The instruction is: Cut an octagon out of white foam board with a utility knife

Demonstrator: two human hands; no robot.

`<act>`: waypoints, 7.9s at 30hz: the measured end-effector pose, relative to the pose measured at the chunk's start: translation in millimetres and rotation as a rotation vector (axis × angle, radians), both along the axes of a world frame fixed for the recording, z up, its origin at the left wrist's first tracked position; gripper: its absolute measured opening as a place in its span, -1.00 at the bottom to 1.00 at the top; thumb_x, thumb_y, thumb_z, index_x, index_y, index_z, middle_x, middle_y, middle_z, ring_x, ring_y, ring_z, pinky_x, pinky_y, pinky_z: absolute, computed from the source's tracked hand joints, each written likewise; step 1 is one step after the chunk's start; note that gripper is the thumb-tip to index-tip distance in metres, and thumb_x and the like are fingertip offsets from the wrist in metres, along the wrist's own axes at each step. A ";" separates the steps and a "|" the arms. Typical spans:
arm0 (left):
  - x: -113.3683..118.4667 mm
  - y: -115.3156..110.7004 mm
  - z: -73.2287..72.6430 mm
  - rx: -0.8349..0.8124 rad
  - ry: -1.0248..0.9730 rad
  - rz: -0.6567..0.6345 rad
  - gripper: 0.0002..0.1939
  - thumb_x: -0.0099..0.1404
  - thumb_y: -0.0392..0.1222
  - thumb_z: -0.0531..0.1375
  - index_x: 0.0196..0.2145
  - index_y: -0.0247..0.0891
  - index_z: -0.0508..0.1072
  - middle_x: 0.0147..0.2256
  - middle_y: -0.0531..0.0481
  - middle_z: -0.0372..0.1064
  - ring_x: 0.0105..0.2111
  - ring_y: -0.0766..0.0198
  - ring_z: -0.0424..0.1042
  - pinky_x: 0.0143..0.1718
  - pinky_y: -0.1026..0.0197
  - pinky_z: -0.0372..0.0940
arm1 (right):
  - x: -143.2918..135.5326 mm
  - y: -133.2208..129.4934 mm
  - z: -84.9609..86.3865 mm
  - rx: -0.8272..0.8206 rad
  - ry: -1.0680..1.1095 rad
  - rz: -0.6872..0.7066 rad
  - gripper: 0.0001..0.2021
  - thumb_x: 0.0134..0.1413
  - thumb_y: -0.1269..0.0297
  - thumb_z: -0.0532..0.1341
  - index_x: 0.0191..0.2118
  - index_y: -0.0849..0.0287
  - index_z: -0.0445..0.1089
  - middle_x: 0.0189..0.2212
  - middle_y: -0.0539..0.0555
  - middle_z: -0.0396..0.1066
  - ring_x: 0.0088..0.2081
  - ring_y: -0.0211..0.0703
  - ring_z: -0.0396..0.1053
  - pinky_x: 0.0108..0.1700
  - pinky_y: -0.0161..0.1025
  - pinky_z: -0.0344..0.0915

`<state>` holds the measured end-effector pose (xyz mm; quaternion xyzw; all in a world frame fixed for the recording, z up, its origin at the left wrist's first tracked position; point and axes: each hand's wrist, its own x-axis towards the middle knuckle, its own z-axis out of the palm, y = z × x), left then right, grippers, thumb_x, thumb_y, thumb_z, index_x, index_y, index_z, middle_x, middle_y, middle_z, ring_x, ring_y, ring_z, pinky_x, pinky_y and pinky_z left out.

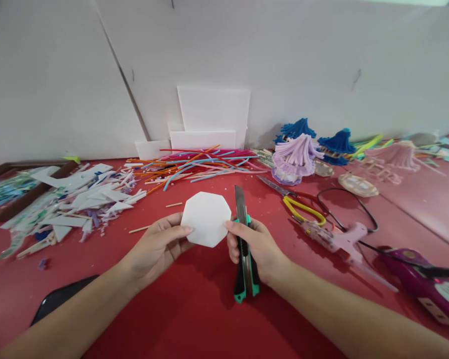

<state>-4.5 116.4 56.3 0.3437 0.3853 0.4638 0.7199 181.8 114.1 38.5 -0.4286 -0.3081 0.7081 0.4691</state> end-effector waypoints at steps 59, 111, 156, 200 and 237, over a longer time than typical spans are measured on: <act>2.0 -1.5 -7.3 0.071 0.140 0.317 -0.61 -0.12 -0.09 0.49 -0.37 -0.25 0.48 -0.42 0.05 0.44 -0.45 0.34 0.39 -0.42 0.29 0.28 | -0.1 -3.6 -3.7 0.012 -0.067 0.015 -0.64 -0.30 0.19 0.48 -0.43 0.15 0.31 -0.78 -0.17 0.22 -0.78 -0.32 0.18 -0.72 -0.37 0.07; -5.6 -11.7 -14.6 0.791 0.810 0.053 -0.01 0.04 -0.12 0.39 0.26 -0.11 -0.12 0.25 -0.24 0.04 0.24 -0.09 0.11 0.23 -0.16 0.09 | 6.0 -5.8 -6.8 0.137 0.172 0.155 -0.64 -0.17 0.09 0.45 -0.47 0.14 0.28 -0.79 -0.15 0.29 -0.82 -0.44 0.05 -0.70 -0.41 0.01; -2.8 5.0 -1.7 0.030 -0.025 0.482 -0.72 0.27 -0.23 0.19 -0.04 -0.12 0.38 -0.07 -0.05 0.48 -0.20 0.21 0.51 -0.23 0.15 0.45 | 9.1 0.9 0.5 0.016 0.226 0.051 -0.61 0.03 -0.10 0.27 -0.50 0.16 0.35 -0.77 -0.13 0.15 -0.74 -0.36 0.08 -0.61 -0.33 0.07; -20.0 -75.8 -0.7 1.114 1.917 -0.155 -0.64 0.30 -0.09 0.15 0.00 -0.27 0.45 -0.04 -0.21 0.45 -0.09 -0.11 0.42 -0.18 -0.08 0.41 | 14.8 -28.6 35.0 0.683 -1.215 0.675 -0.56 0.19 0.52 0.02 0.18 0.14 0.19 0.04 0.17 0.42 0.03 -0.01 0.40 0.04 -0.06 0.28; -15.8 -78.2 -13.4 1.361 1.634 -0.145 -0.60 0.33 -0.20 -0.01 0.00 -0.47 0.43 -0.04 -0.22 0.49 -0.06 0.01 0.48 -0.12 0.07 0.47 | 15.7 -36.5 21.1 0.743 -1.026 0.724 -0.33 -0.01 0.60 0.11 0.24 -0.01 0.25 -0.23 0.02 0.48 -0.25 -0.21 0.42 -0.17 -0.30 0.33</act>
